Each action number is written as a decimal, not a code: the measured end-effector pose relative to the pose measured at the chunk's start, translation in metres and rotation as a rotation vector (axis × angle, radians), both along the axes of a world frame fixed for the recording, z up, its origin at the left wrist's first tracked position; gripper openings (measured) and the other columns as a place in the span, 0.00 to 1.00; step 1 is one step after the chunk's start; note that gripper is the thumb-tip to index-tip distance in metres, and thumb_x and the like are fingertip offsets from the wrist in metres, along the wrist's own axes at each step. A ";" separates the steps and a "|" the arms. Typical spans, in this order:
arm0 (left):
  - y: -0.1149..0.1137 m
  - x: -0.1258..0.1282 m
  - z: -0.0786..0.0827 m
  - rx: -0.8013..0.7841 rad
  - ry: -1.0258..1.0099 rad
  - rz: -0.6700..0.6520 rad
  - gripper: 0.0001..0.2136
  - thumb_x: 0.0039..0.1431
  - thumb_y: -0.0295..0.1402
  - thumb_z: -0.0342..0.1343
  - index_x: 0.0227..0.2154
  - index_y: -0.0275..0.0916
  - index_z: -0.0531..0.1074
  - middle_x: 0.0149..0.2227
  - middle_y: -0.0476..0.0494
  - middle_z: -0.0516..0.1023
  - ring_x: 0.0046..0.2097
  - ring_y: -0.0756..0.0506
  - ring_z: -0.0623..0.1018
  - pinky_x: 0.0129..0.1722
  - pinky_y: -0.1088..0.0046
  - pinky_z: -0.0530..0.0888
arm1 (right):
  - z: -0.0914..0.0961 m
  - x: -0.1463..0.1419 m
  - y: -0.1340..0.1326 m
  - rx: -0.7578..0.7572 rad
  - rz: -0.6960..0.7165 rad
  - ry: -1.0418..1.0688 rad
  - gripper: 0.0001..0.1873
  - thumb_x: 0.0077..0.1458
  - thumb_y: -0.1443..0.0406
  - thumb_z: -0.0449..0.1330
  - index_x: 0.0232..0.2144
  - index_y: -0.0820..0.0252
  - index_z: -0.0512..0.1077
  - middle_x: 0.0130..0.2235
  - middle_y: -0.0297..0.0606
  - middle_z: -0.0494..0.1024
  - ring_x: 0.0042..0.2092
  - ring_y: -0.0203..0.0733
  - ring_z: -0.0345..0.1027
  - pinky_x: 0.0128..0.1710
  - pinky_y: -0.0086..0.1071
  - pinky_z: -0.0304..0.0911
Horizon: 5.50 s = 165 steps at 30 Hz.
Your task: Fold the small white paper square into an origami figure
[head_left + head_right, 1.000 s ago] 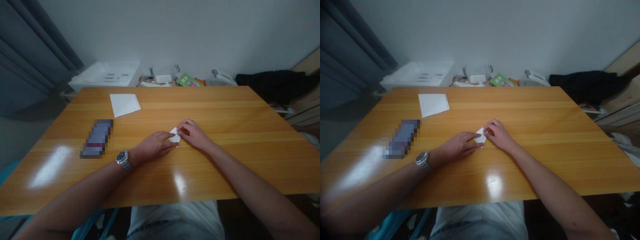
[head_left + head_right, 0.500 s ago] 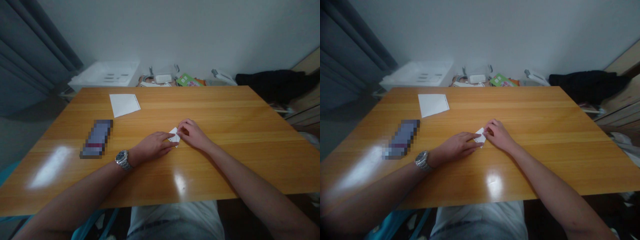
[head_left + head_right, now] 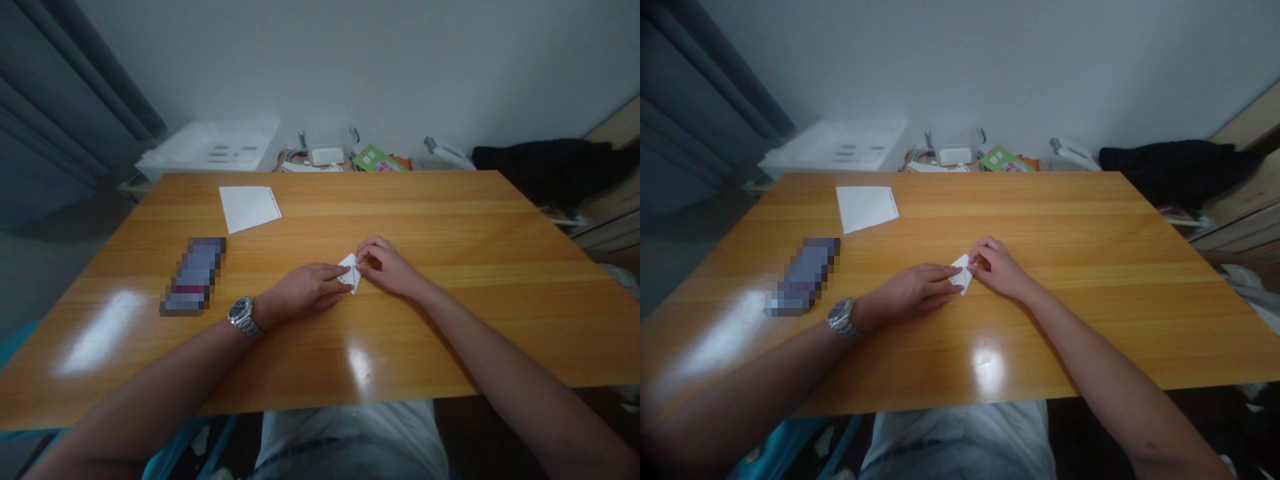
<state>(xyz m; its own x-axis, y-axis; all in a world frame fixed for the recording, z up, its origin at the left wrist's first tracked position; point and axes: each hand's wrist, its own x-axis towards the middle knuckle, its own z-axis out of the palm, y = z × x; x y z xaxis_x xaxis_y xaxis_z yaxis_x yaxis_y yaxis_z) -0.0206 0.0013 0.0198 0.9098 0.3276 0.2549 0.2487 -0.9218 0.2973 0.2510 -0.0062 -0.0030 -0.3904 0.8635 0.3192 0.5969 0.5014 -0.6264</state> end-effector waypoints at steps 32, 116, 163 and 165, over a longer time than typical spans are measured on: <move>0.001 0.000 -0.002 -0.036 -0.009 -0.009 0.16 0.70 0.35 0.53 0.57 0.41 0.74 0.65 0.37 0.69 0.62 0.41 0.74 0.62 0.59 0.72 | -0.004 -0.011 -0.002 0.073 -0.119 -0.101 0.04 0.62 0.63 0.61 0.34 0.56 0.71 0.44 0.44 0.73 0.47 0.51 0.68 0.50 0.47 0.64; -0.004 0.002 0.000 0.024 0.102 0.009 0.18 0.72 0.33 0.47 0.61 0.47 0.70 0.67 0.45 0.67 0.65 0.43 0.68 0.65 0.60 0.68 | -0.008 0.004 0.001 0.079 -0.208 -0.270 0.07 0.63 0.58 0.61 0.37 0.54 0.72 0.44 0.44 0.71 0.46 0.52 0.66 0.49 0.47 0.63; -0.006 0.003 0.004 0.028 0.043 0.053 0.21 0.73 0.41 0.48 0.66 0.46 0.63 0.65 0.41 0.69 0.61 0.41 0.71 0.62 0.58 0.68 | -0.001 -0.002 -0.006 0.111 -0.058 -0.101 0.08 0.64 0.58 0.62 0.41 0.52 0.78 0.44 0.42 0.77 0.47 0.50 0.70 0.48 0.45 0.65; 0.000 -0.001 0.004 0.017 0.001 0.100 0.19 0.72 0.40 0.50 0.62 0.43 0.67 0.62 0.40 0.71 0.61 0.41 0.72 0.62 0.59 0.68 | 0.000 -0.003 -0.006 0.111 -0.013 -0.094 0.07 0.64 0.59 0.62 0.40 0.52 0.79 0.43 0.42 0.77 0.46 0.49 0.70 0.48 0.44 0.65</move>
